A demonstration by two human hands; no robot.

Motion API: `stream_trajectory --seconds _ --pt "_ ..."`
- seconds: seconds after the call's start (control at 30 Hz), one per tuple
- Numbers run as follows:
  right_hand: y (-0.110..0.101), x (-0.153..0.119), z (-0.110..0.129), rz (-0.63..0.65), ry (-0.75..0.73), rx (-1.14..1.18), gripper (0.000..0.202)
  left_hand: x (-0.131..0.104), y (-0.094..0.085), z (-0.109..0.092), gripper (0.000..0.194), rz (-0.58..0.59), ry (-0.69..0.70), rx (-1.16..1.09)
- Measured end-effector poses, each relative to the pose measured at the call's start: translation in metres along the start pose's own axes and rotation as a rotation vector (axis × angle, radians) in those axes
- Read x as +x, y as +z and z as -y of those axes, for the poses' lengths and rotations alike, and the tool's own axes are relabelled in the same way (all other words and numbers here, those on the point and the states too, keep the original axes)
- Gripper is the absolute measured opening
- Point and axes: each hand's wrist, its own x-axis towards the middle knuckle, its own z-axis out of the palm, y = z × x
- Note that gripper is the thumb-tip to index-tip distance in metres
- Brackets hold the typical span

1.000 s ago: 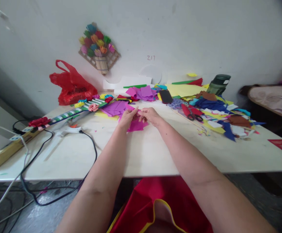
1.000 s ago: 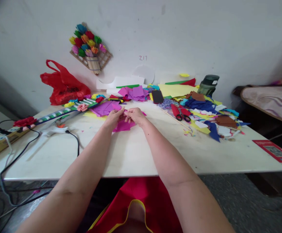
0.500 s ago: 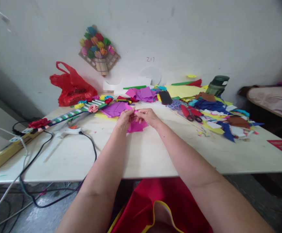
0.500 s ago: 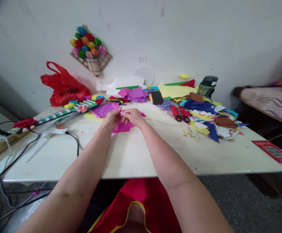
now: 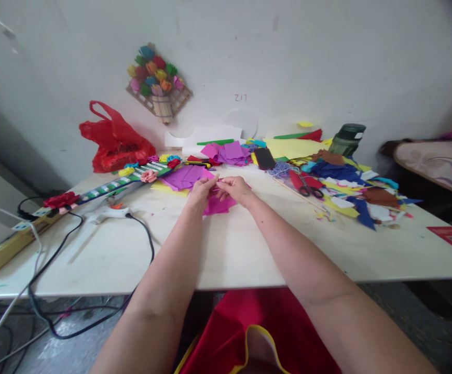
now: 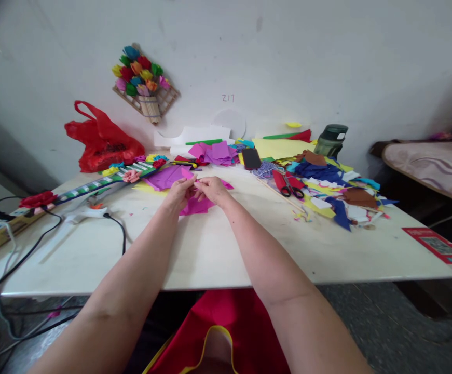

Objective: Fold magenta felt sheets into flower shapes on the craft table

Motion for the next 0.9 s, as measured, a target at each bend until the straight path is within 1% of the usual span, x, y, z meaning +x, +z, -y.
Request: stream_trajectory --seconds 0.1,0.23,0.4,0.47,0.53,0.6,0.7,0.77,0.83,0.9 --pt "0.0014 -0.0016 0.0027 0.002 -0.006 0.043 0.032 0.0033 -0.0025 0.0004 0.026 -0.047 -0.008 -0.075" --pt "0.0029 -0.0041 0.0068 0.032 -0.027 0.07 0.037 0.0062 -0.0057 0.0001 0.014 -0.046 -0.047 -0.152" --pt "0.0039 -0.0045 0.0083 0.051 -0.038 0.085 0.038 0.006 -0.004 -0.0007 0.017 -0.054 -0.167 -0.263" --pt "0.0035 -0.0034 0.0067 0.058 -0.045 0.091 0.036 0.0061 -0.0029 -0.0013 0.015 -0.078 -0.182 -0.273" --pt "0.0029 -0.0022 0.0044 0.056 -0.039 0.086 0.034 0.0061 -0.0021 -0.0019 0.014 -0.128 -0.161 -0.261" --pt "0.0023 -0.0012 0.0023 0.058 -0.014 0.063 0.031 0.0055 -0.0013 -0.002 0.015 -0.15 -0.12 -0.222" --pt "0.0018 -0.0006 0.0011 0.065 0.039 0.015 0.028 0.0037 0.0003 -0.0005 0.018 -0.107 -0.066 -0.133" --pt "0.0015 -0.0007 0.0017 0.039 0.067 0.01 0.026 0.0028 0.0015 0.001 0.023 -0.088 -0.049 -0.101" --pt "0.0012 -0.0012 0.003 0.005 0.084 0.028 0.026 0.0028 0.0021 0.0019 0.026 -0.104 -0.042 -0.104" --pt "0.0008 -0.0019 0.0044 -0.001 0.082 0.051 0.027 0.0038 0.002 0.0016 0.024 -0.133 -0.047 -0.12"
